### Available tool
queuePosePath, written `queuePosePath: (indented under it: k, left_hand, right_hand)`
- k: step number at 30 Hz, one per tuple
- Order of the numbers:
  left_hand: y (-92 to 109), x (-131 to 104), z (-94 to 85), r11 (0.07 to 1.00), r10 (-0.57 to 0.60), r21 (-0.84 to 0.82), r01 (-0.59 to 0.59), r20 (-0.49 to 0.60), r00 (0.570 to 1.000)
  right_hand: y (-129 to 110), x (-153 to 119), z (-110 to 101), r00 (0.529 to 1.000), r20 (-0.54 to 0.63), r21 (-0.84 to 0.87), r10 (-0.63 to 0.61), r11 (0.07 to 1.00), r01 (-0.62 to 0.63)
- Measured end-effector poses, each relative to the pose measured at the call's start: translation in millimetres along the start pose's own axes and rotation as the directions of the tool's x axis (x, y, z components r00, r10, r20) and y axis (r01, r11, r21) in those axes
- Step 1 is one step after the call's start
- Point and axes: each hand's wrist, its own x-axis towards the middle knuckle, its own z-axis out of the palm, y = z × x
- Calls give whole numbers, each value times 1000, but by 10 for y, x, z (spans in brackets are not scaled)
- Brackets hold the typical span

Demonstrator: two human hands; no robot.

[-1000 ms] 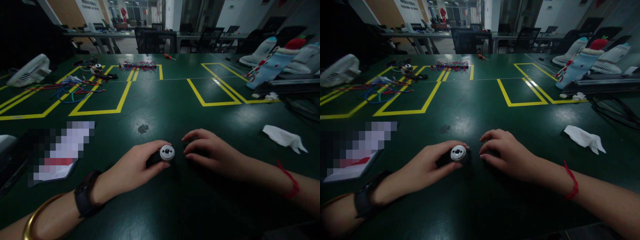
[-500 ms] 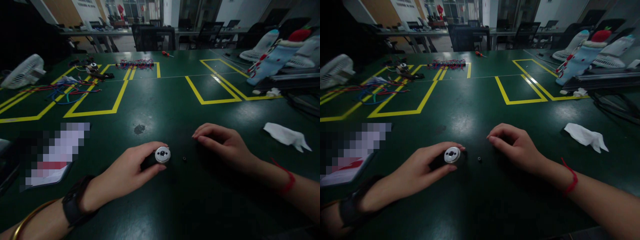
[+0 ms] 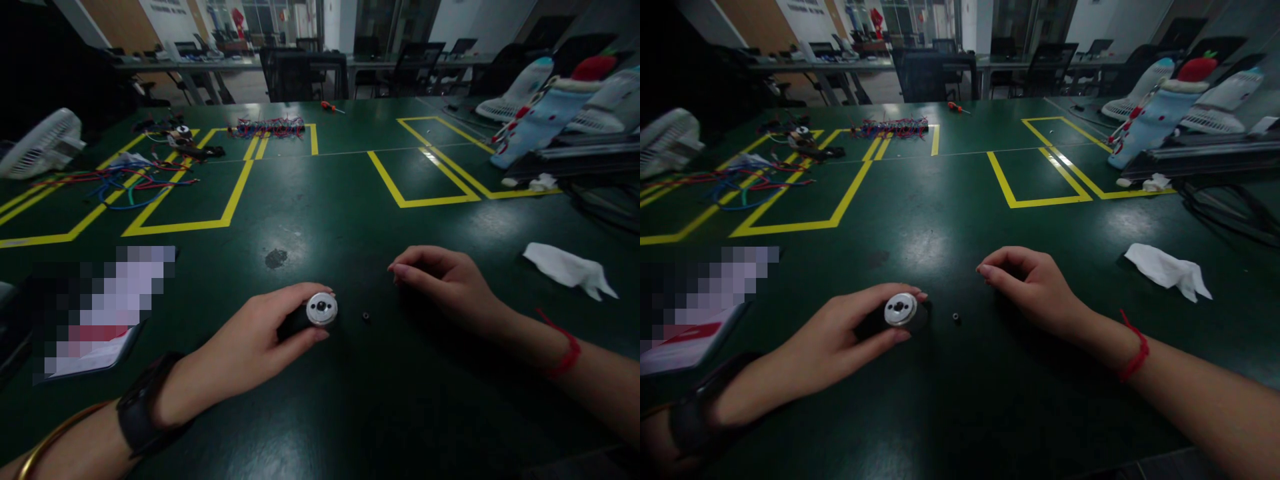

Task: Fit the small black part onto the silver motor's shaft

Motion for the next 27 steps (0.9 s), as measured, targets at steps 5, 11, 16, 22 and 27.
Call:
queuePosePath:
  k: [5, 11, 16, 22, 27]
  left_hand:
    - [-16, -7, 8, 1000, 6, 1, -6, -2, 1000]
    - [-10, -9, 3, 1000, -4, -4, 4, 11, 1000]
    - [-11, -10, 7, 1000, -6, -10, 6, 3, 1000]
    - [-20, -13, 21, 1000, -1, -22, 1, -3, 1000]
    - [-20, -5, 19, 1000, -13, -20, 13, -3, 1000]
  right_hand:
    - [-50, -5, 1, 995, 67, -150, -73, 985, 83]
    - [-66, 6, 6, 987, 105, -242, -122, 959, 144]
    - [-50, 4, 0, 986, 112, -268, -124, 952, 150]
    - [-42, 26, 6, 979, 150, -302, -139, 936, 180]
    - [-83, 51, 21, 923, 346, -396, -167, 866, 305]
